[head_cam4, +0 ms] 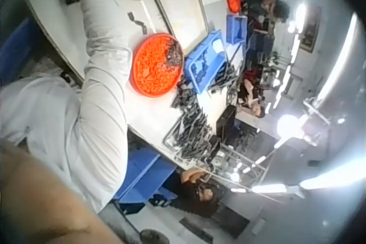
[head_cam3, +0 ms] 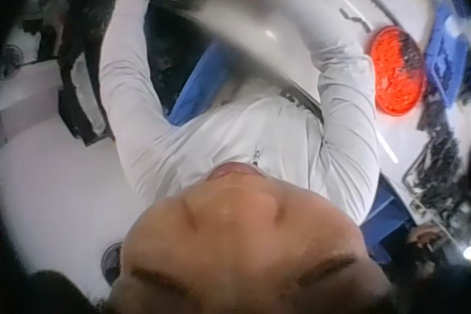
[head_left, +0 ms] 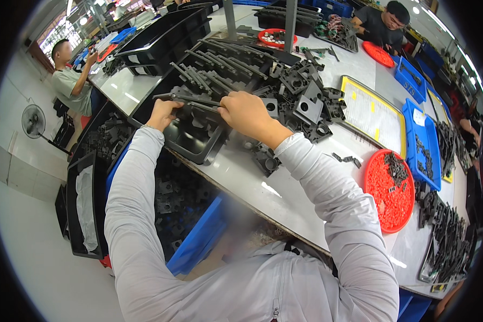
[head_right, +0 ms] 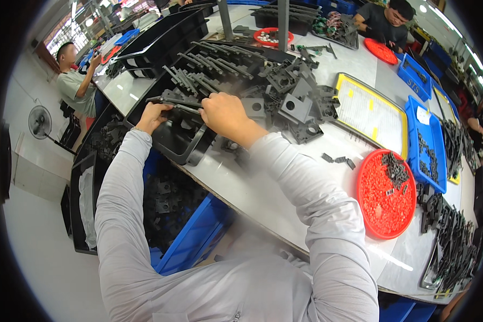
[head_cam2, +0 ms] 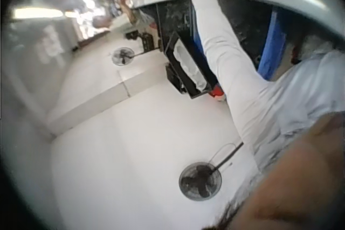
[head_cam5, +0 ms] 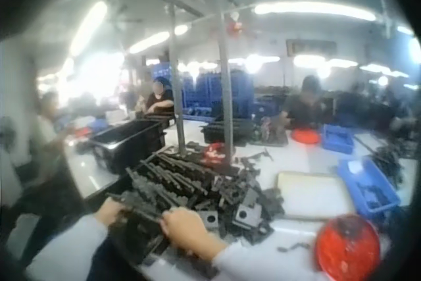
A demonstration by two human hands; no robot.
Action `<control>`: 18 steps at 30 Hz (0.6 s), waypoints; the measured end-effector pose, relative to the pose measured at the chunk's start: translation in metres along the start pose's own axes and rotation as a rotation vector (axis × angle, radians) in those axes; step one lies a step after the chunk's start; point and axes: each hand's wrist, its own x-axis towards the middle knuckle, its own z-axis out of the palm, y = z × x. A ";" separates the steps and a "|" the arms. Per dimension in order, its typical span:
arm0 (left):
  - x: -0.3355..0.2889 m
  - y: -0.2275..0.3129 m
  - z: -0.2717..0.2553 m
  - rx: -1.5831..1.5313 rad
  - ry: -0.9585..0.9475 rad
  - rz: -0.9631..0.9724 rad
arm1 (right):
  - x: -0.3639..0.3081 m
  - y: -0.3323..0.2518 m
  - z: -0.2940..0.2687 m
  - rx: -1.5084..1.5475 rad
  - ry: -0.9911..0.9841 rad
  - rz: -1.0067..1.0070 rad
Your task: The person assembles small plastic housings by hand, inserting internal wires and green circuit boards into them.
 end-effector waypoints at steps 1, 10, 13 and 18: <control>0.002 -0.001 -0.001 0.011 -0.009 -0.006 | -0.004 -0.001 -0.006 -0.020 -0.047 0.005; 0.006 0.001 -0.019 0.081 -0.127 -0.069 | -0.035 0.009 -0.046 -0.014 -0.110 0.049; 0.005 0.001 -0.008 0.000 -0.146 -0.049 | -0.026 0.012 -0.028 0.075 0.029 -0.012; 0.002 0.002 0.000 0.020 -0.063 -0.050 | 0.005 -0.005 0.018 0.152 0.144 -0.125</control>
